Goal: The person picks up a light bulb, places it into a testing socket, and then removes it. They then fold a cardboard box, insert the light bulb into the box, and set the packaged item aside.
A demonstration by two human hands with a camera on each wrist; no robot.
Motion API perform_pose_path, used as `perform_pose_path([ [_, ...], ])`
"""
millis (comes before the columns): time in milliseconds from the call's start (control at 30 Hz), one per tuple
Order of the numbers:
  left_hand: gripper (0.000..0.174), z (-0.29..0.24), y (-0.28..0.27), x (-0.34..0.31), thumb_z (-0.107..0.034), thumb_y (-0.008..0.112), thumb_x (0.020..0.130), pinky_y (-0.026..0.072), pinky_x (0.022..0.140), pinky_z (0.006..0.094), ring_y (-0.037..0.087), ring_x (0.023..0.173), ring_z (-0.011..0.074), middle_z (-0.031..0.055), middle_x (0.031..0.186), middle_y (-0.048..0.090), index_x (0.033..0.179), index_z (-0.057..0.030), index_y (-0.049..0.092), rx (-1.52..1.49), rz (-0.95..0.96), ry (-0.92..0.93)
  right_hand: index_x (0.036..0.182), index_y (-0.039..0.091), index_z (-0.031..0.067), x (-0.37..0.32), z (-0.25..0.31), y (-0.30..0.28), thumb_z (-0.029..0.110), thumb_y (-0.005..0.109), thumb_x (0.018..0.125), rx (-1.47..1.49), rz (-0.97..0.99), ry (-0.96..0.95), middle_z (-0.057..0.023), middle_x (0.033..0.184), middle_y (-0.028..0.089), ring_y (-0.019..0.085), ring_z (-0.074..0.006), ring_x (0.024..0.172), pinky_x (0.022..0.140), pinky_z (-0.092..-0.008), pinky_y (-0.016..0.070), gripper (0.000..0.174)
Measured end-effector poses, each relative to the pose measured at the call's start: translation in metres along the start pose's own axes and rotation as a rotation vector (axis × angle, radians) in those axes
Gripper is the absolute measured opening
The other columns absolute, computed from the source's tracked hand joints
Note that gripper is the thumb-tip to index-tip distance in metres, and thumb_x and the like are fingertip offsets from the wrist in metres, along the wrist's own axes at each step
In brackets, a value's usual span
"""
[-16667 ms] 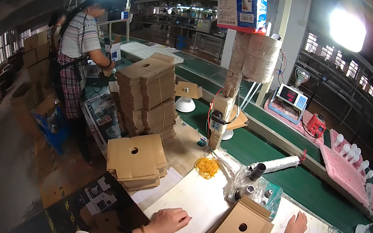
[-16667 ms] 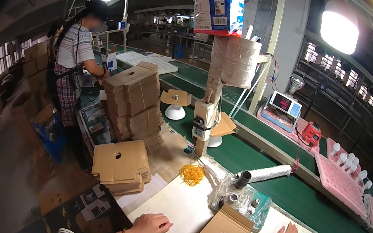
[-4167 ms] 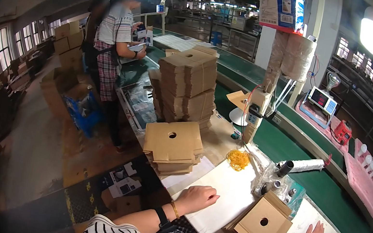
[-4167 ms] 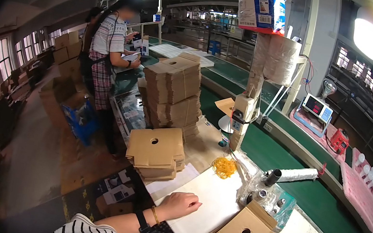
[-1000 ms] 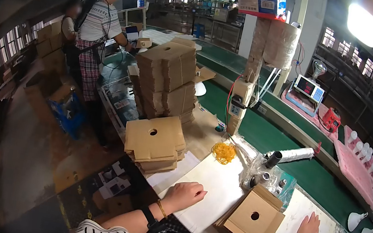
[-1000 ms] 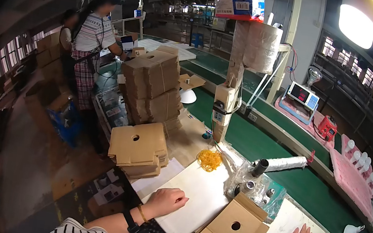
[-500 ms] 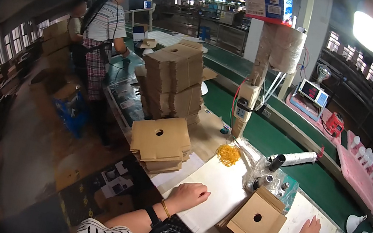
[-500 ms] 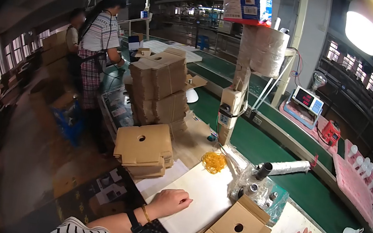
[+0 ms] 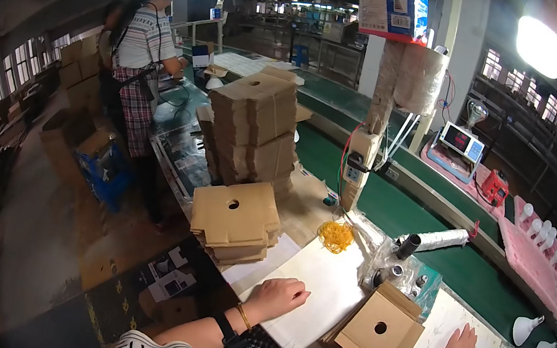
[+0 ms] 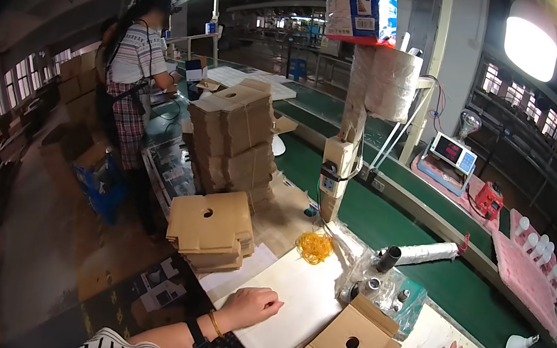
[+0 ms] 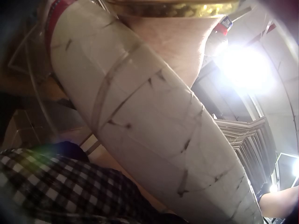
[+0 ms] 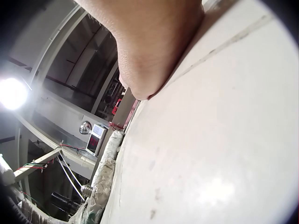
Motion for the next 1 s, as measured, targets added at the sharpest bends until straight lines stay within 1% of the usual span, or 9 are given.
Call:
perform_pose_path([
  [167, 0.026, 0.001, 0.0, 0.0, -0.025, 0.065, 0.091, 0.0508, 0.059, 0.0415, 0.064, 0.068, 0.0324, 0.0101, 0.074, 0.064, 0.074, -0.0064, 0.058, -0.013, -0.011, 0.009, 0.139, 0.054, 0.0088, 0.002, -0.005, 0.008, 0.029, 0.051, 0.099, 0.004, -0.012, 0.011, -0.0173, 0.145, 0.049, 0.042, -0.0372, 0.136, 0.109, -0.0505, 0.0333, 0.044],
  [300, 0.026, 0.002, 0.002, 0.0, -0.025, 0.065, 0.091, 0.0508, 0.059, 0.0413, 0.064, 0.067, 0.0323, 0.0103, 0.074, 0.064, 0.074, -0.0064, 0.059, -0.011, -0.014, 0.014, 0.139, 0.054, 0.0087, -0.002, -0.001, -0.002, 0.029, 0.051, 0.099, 0.009, -0.016, -0.009, -0.0172, 0.146, 0.049, 0.042, -0.0373, 0.136, 0.109, -0.0507, 0.0332, 0.044],
  [367, 0.026, 0.003, 0.001, 0.001, -0.024, 0.065, 0.091, 0.0508, 0.059, 0.0413, 0.064, 0.067, 0.0322, 0.0104, 0.074, 0.064, 0.074, -0.0063, 0.059, -0.011, -0.021, 0.007, 0.139, 0.054, 0.0087, 0.001, 0.001, -0.001, 0.029, 0.05, 0.1, -0.001, 0.024, 0.008, -0.0173, 0.145, 0.049, 0.042, -0.0374, 0.136, 0.109, -0.0506, 0.0332, 0.044],
  [600, 0.026, 0.0, 0.0, 0.0, -0.024, 0.065, 0.091, 0.0508, 0.058, 0.041, 0.064, 0.066, 0.032, 0.0103, 0.073, 0.064, 0.073, -0.0062, 0.059, -0.019, -0.035, 0.022, 0.139, 0.054, 0.0087, -0.001, -0.002, 0.003, 0.029, 0.05, 0.1, 0.007, 0.008, 0.006, -0.017, 0.145, 0.049, 0.042, -0.0376, 0.136, 0.109, -0.0505, 0.033, 0.044],
  [667, 0.026, -0.001, -0.001, 0.0, -0.024, 0.065, 0.091, 0.0509, 0.059, 0.041, 0.064, 0.066, 0.0321, 0.0103, 0.073, 0.063, 0.073, -0.0063, 0.059, -0.013, -0.034, 0.019, 0.134, 0.058, 0.0058, -0.003, 0.001, -0.002, 0.027, 0.051, 0.098, -0.017, -0.112, -0.047, -0.0193, 0.139, 0.055, 0.048, -0.0365, 0.13, 0.105, -0.0495, 0.0395, 0.042],
  [800, 0.026, 0.0, -0.001, 0.001, -0.025, 0.065, 0.091, 0.0509, 0.059, 0.041, 0.064, 0.067, 0.0319, 0.0102, 0.074, 0.064, 0.074, -0.0063, 0.059, -0.015, -0.021, 0.014, 0.134, 0.058, 0.0058, -0.002, 0.003, -0.006, 0.027, 0.052, 0.098, 0.0, -0.084, -0.024, -0.0195, 0.139, 0.055, 0.049, -0.0366, 0.129, 0.105, -0.0493, 0.0393, 0.042],
  [867, 0.026, 0.001, 0.001, 0.001, -0.025, 0.065, 0.091, 0.0509, 0.059, 0.041, 0.064, 0.068, 0.0319, 0.0101, 0.075, 0.064, 0.074, -0.0063, 0.059, -0.007, -0.013, 0.013, 0.139, 0.054, 0.0087, -0.001, 0.002, -0.003, 0.028, 0.052, 0.099, 0.022, 0.012, 0.013, -0.0172, 0.144, 0.05, 0.042, -0.0376, 0.135, 0.109, -0.0502, 0.0329, 0.044],
  [1000, 0.025, 0.001, 0.001, 0.001, -0.026, 0.064, 0.091, 0.0511, 0.06, 0.0411, 0.064, 0.069, 0.0322, 0.0101, 0.076, 0.064, 0.075, -0.0067, 0.06, -0.007, 0.014, -0.014, 0.139, 0.054, 0.0087, -0.001, -0.001, -0.001, 0.028, 0.053, 0.099, 0.025, -0.01, -0.009, -0.0178, 0.143, 0.051, 0.043, -0.0372, 0.135, 0.109, -0.0503, 0.0339, 0.044],
])
Point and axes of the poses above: each hand's wrist, its own x-axis towards the middle knuckle, its own y-axis out of the palm, z = x × y, the point moved 6 cm from there along x, towards the middle knuckle
